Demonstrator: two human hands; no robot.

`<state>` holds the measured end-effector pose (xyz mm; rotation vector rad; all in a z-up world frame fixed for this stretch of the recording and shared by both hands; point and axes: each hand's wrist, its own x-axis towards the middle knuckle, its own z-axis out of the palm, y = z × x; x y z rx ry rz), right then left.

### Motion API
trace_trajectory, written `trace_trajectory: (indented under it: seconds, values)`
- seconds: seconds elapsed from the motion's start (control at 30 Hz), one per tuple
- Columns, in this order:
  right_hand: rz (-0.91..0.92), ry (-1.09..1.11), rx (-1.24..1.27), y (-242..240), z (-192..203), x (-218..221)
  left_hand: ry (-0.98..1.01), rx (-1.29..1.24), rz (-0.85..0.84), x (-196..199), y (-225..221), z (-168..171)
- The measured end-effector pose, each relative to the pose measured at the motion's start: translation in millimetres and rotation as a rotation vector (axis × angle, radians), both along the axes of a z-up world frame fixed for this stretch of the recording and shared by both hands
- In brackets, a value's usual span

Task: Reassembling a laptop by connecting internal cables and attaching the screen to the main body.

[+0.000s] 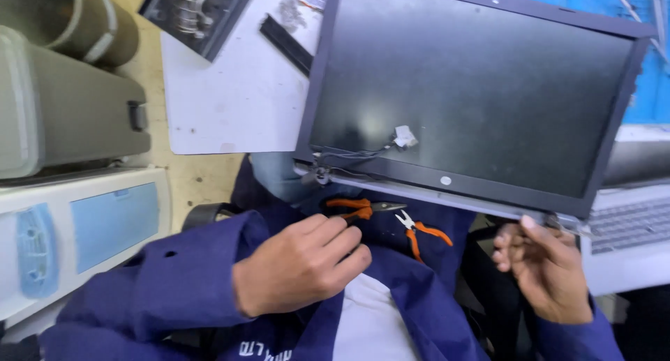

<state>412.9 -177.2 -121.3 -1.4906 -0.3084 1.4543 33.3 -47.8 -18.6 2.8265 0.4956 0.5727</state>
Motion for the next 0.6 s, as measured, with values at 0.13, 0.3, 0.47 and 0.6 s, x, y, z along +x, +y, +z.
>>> trace_trajectory:
  seconds: [0.13, 0.3, 0.47, 0.6]
  values:
    - [0.053, 0.043, -0.008, 12.3, 23.6, -31.4, -0.104, 0.113, -0.016, 26.5, 29.1, 28.7]
    - [0.36, -0.138, 0.237, 18.9, 63.5, -57.5, 0.143, 0.381, 0.078, 67.9, 45.0, 6.9]
    - [0.252, -0.868, 0.517, 11.5, 88.5, -50.3, 0.254, 0.473, 0.15, 91.0, 45.5, -14.4]
    - [0.297, -1.582, 0.689, 34.3, 109.4, -32.9, 0.274, 0.451, 0.193, 100.2, 43.9, -19.9]
